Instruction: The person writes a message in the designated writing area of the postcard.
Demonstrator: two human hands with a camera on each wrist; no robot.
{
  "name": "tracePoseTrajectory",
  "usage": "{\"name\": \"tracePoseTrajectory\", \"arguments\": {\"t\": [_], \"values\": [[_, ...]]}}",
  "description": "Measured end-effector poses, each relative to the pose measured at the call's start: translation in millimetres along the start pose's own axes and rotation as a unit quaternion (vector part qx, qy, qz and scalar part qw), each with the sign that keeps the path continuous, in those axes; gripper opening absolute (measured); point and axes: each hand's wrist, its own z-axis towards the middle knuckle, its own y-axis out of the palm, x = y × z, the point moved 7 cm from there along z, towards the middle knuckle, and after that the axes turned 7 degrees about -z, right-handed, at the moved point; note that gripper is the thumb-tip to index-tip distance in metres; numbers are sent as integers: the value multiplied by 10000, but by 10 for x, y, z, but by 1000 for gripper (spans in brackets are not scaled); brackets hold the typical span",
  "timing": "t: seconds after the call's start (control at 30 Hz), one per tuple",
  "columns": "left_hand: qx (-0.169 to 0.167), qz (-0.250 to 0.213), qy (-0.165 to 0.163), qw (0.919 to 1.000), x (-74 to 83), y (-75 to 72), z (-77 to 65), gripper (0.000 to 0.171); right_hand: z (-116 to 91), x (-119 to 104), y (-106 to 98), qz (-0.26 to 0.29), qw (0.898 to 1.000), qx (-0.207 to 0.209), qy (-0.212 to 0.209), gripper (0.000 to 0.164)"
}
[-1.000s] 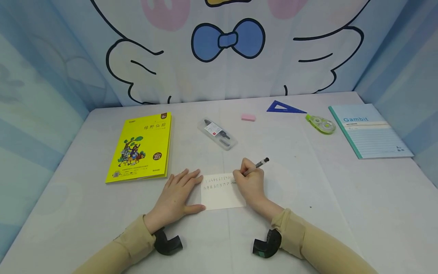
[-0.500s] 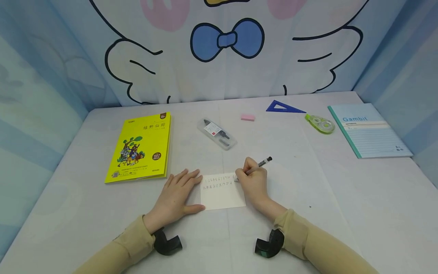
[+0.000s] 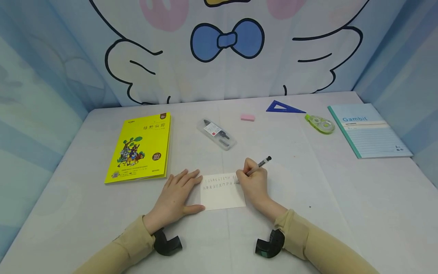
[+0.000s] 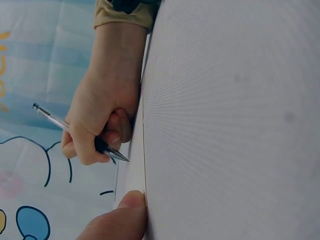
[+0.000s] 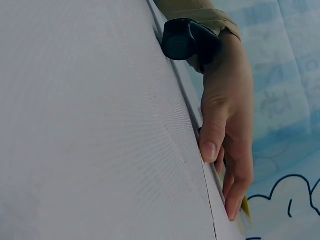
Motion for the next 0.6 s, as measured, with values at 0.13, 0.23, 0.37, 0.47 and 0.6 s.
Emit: {"name": "tracePoseTrajectory", "arguments": {"t": [0.13,0.23,0.37,0.47,0.6], "values": [[-19,-14,-12,10000,-1,5,-1,76,3,20,-10,125,9999,99,44,26],[-29,-18,-18,10000,0,5,-2,76,22,110,0,419,9989,151,154,27],[1,-12,1,10000,1,-1,-2,76,43,280,55,709,9968,99,359,29],[19,-6,11,10000,-1,-3,-4,76,29,325,104,607,9973,20,413,31],[13,-12,10,10000,1,-7,-8,76,-20,280,187,352,9982,-230,433,30]]}}
